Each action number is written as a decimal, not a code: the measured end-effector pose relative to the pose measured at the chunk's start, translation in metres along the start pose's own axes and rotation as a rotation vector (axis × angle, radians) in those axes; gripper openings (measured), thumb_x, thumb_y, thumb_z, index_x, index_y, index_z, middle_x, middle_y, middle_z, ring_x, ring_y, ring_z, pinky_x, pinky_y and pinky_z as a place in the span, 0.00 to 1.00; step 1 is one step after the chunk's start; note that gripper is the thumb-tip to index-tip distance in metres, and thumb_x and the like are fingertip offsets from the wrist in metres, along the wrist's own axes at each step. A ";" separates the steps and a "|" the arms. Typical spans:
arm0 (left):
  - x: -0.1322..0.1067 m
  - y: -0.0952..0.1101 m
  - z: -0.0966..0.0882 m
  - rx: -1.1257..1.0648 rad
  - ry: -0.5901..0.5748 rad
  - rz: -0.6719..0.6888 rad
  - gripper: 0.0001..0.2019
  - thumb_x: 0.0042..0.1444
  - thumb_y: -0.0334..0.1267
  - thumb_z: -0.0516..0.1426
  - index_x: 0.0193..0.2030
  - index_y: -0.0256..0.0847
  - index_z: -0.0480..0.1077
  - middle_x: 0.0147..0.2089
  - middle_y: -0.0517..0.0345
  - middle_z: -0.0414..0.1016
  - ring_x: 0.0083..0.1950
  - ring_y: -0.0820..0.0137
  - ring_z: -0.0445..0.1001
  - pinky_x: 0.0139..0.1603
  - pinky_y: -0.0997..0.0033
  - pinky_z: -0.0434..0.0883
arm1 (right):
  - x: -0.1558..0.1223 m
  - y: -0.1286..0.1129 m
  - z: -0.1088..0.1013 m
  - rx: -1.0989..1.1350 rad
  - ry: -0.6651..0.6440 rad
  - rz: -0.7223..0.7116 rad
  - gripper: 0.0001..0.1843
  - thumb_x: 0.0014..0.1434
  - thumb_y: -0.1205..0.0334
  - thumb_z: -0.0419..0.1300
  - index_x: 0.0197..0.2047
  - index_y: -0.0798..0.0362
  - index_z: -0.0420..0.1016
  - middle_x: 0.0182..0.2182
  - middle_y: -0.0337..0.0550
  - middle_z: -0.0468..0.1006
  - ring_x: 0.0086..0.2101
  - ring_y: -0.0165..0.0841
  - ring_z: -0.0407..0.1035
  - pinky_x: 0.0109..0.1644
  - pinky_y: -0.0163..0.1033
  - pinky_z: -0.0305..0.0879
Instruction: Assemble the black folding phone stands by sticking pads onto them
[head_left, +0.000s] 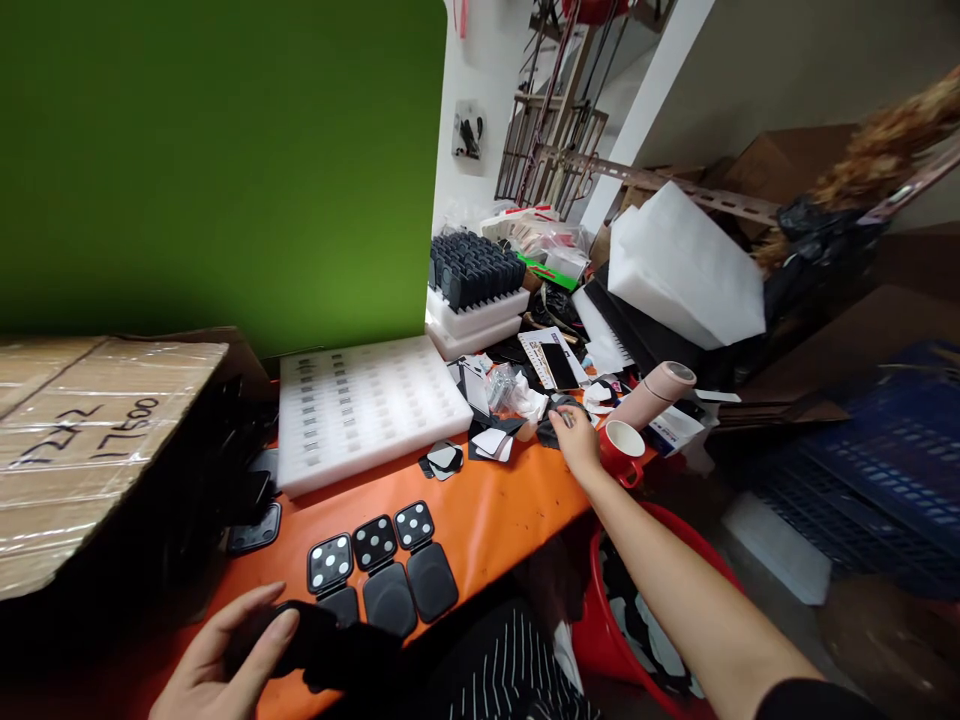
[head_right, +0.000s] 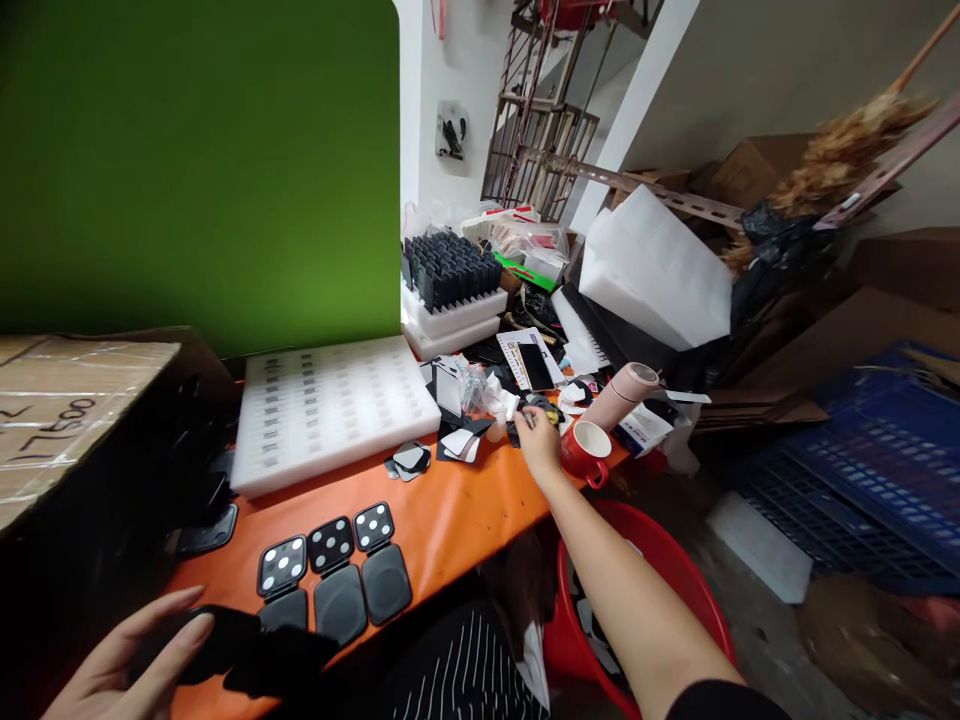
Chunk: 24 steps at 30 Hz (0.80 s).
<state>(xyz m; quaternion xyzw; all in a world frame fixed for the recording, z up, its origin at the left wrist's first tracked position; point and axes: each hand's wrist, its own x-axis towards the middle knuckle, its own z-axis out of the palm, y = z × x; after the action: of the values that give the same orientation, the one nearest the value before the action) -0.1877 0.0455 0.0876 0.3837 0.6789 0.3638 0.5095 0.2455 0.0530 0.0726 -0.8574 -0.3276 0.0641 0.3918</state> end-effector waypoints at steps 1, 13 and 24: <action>-0.002 0.003 0.005 -0.094 -0.052 -0.070 0.36 0.23 0.58 0.67 0.42 0.46 0.70 0.36 0.58 0.79 0.37 0.58 0.76 0.30 0.68 0.72 | -0.013 0.001 -0.001 0.020 -0.013 0.001 0.13 0.56 0.53 0.54 0.38 0.52 0.72 0.34 0.46 0.76 0.34 0.37 0.68 0.36 0.36 0.60; -0.071 -0.034 0.070 -0.552 -0.775 -0.666 0.17 0.43 0.36 0.66 0.40 0.35 0.72 0.38 0.46 0.80 0.40 0.61 0.78 0.43 0.63 0.71 | -0.169 -0.028 0.026 0.460 -0.830 0.076 0.27 0.56 0.37 0.48 0.43 0.53 0.68 0.21 0.35 0.66 0.24 0.31 0.64 0.30 0.36 0.61; -0.055 -0.033 0.064 -0.722 -0.714 -0.700 0.21 0.52 0.51 0.59 0.44 0.34 0.73 0.25 0.62 0.70 0.25 0.76 0.69 0.32 0.75 0.69 | -0.188 -0.066 0.044 0.709 -0.986 0.273 0.27 0.53 0.35 0.51 0.38 0.51 0.63 0.18 0.28 0.56 0.16 0.23 0.47 0.19 0.31 0.43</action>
<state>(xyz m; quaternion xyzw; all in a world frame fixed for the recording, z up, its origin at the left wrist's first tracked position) -0.1207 -0.0118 0.0670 0.0394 0.3860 0.2308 0.8923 0.0495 -0.0026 0.0616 -0.5788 -0.3163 0.6069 0.4434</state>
